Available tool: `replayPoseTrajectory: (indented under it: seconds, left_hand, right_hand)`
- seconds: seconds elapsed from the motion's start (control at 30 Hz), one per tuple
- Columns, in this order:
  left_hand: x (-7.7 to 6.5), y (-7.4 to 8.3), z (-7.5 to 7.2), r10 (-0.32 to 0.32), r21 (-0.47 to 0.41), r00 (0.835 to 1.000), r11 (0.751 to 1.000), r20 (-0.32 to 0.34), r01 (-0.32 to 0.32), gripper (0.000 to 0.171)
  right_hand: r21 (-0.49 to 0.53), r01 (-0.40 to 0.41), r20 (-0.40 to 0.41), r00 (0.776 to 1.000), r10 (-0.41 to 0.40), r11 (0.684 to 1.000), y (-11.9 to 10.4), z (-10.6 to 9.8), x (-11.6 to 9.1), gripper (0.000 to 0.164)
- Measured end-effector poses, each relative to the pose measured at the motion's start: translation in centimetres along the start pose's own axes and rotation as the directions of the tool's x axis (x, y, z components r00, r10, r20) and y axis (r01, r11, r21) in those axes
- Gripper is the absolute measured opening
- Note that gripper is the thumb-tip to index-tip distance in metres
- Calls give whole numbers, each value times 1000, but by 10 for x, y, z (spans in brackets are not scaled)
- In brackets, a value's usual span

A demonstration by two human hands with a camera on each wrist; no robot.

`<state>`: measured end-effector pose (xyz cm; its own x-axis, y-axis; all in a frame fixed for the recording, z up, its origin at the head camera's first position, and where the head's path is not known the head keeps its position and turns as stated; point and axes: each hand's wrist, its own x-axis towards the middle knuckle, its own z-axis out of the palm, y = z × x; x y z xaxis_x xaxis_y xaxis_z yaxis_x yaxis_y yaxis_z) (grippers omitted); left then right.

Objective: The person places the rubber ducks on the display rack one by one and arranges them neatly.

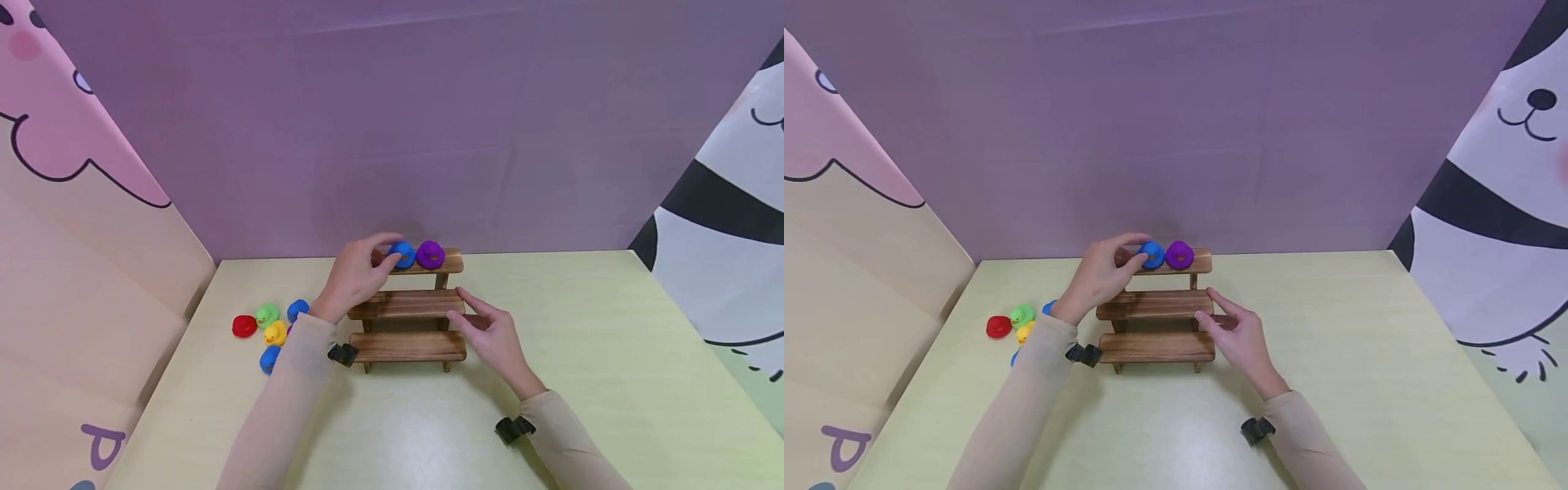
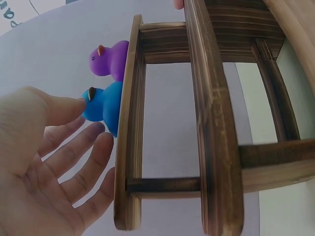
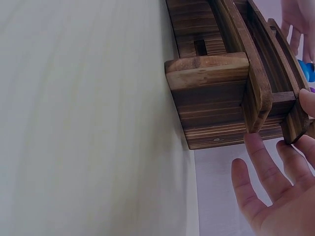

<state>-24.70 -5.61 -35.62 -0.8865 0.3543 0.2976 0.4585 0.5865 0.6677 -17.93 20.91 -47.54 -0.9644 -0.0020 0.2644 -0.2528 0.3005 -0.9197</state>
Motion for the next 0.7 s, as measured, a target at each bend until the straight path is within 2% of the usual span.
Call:
replayPoseTrajectory:
  seconds: [0.23,0.47,0.7]
  left_hand:
    - [-13,-10,-12,27,-11,998,1000,-51,-27,36]
    - [-27,-28,-24,47,-3,989,999,-141,-48,30]
    - [-45,-52,-40,16,16,978,1000,-209,-13,28]
  right_hand:
    - [-4,-6,3,1000,6,1000,0,3,1,54]
    - [-6,-7,-1,1000,7,1000,-1,2,-1,54]
    - [-6,8,1,1000,-8,1000,-1,2,-2,54]
